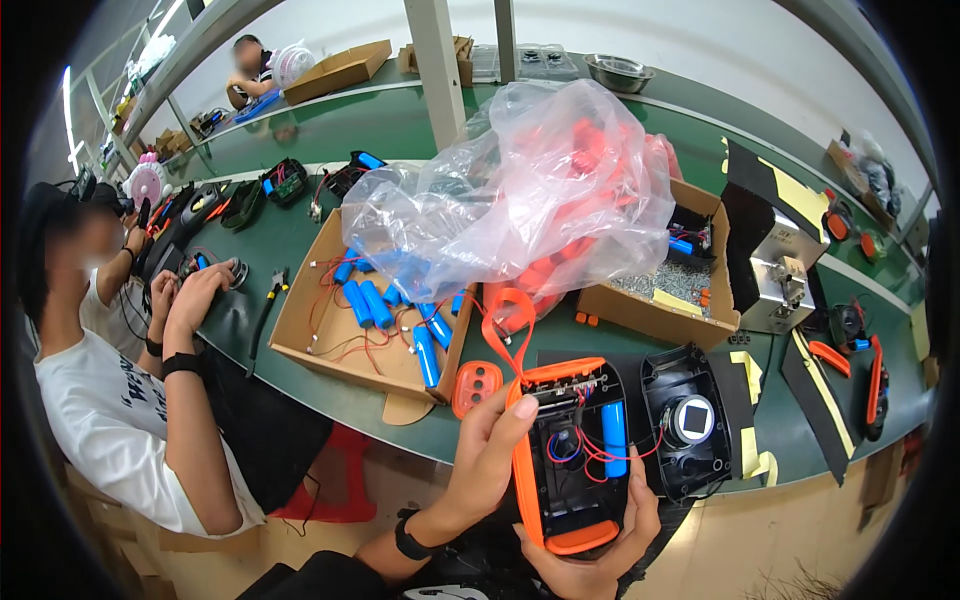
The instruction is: The person assembles an electronic device by inserting a blue cylindrical battery into an orange and black casing, connecting wires, and securing internal components. They then attach a circular component and close the casing.
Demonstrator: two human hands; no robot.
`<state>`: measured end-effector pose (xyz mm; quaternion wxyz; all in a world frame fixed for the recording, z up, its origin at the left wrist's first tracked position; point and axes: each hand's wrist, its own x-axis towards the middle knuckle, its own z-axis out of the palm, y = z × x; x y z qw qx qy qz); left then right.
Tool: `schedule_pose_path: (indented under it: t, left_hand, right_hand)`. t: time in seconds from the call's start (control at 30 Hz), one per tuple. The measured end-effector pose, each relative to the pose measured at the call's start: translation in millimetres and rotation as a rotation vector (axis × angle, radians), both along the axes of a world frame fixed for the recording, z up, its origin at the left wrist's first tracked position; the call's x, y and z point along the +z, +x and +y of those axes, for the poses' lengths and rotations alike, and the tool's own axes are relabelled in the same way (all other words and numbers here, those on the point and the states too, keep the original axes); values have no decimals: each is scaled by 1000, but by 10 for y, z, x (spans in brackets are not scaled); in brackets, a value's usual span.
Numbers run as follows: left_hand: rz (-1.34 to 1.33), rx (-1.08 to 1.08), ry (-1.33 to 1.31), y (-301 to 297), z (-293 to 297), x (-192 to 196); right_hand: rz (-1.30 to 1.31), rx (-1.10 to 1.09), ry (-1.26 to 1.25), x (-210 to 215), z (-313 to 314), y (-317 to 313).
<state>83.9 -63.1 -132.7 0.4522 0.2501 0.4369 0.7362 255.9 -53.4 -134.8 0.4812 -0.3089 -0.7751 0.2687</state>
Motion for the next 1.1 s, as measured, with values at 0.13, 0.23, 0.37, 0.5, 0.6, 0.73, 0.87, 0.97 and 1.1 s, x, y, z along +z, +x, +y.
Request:
schedule_pose_path:
  t: [0.13,0.23,0.37,0.5,0.6,0.73,0.87,0.97,1.1]
  left_hand:
    - [386,226,-8,-21,-16,12]
    - [651,393,-11,-38,0,75]
    - [647,435,108,32,-8,121]
    - [1096,402,-110,16,-69,353]
    - [1199,296,-201,-31,-26,355]
    - [1194,267,-205,-80,35,391]
    - [1179,280,-177,-54,66,441]
    - [1140,298,-166,-36,74,439]
    - [1133,269,-149,-39,80,436]
  right_hand:
    - [-20,3,-10,38,-18,-31]
    - [-37,-43,-13,87,-40,-67]
    - [-29,-87,-32,96,-78,-113]
    - [-65,-119,-7,112,-75,-114]
    - [102,-76,-60,-6,-60,-216]
    - [-101,-108,-11,172,-53,-97]
    - [-100,-110,5,147,-48,-69]
    - [-100,-102,24,138,-42,-66]
    - [-90,-114,37,138,-32,-87]
